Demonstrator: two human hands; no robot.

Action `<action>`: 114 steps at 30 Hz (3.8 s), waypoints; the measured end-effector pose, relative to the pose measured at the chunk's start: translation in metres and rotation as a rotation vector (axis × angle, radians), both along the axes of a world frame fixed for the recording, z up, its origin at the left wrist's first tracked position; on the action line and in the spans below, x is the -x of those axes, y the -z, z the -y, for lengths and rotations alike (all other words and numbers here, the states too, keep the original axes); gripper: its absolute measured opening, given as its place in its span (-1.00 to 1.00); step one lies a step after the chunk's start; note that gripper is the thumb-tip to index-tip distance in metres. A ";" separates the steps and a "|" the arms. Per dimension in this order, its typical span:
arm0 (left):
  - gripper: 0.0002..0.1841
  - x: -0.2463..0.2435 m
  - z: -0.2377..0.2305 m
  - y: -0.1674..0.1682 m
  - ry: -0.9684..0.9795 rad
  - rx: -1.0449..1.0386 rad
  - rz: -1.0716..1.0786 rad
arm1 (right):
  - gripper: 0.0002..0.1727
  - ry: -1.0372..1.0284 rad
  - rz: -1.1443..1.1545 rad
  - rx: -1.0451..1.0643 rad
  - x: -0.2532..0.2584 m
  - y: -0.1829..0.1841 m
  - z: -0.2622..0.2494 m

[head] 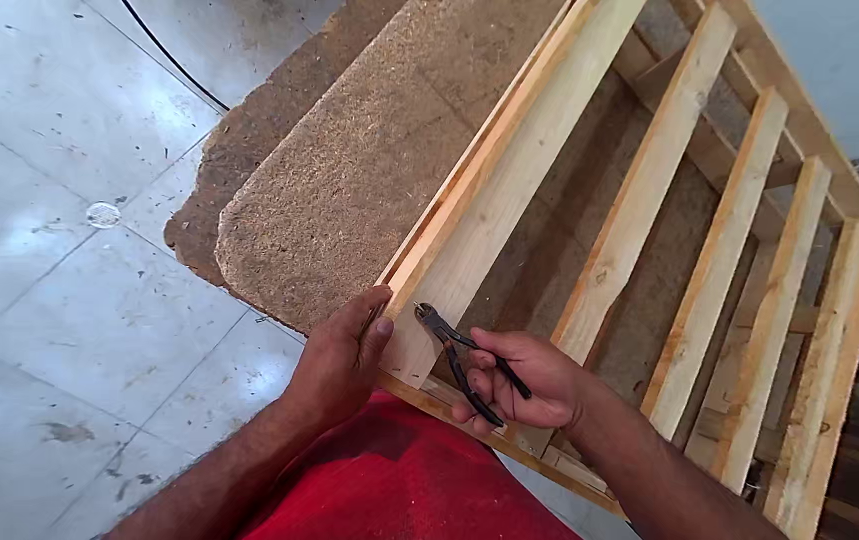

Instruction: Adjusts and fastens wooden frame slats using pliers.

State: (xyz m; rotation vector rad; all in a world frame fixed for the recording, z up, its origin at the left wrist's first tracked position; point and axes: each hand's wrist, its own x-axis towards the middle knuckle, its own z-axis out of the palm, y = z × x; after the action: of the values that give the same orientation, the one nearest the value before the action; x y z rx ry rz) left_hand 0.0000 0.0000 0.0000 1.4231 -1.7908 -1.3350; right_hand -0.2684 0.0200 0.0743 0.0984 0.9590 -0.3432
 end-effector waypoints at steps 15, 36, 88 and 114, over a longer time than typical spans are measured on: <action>-0.52 0.004 -0.003 0.005 -0.047 -0.003 -0.108 | -0.50 -0.195 -0.290 -0.003 -0.007 -0.015 0.024; -0.51 0.003 -0.001 0.001 -0.045 -0.050 -0.174 | -0.43 -0.150 -0.126 0.027 0.002 -0.004 0.010; -0.47 0.003 0.001 0.001 -0.001 -0.087 -0.163 | -0.57 -1.069 -1.096 1.388 -0.009 0.000 0.022; -0.54 0.004 0.002 0.002 -0.031 -0.086 -0.236 | -0.53 -0.953 -1.051 1.099 -0.006 0.001 0.008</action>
State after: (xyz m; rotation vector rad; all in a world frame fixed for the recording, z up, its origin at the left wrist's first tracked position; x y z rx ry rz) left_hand -0.0037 -0.0018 -0.0024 1.2720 -1.5697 -1.5109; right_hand -0.2621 0.0121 0.0737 -1.6350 1.5662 0.0458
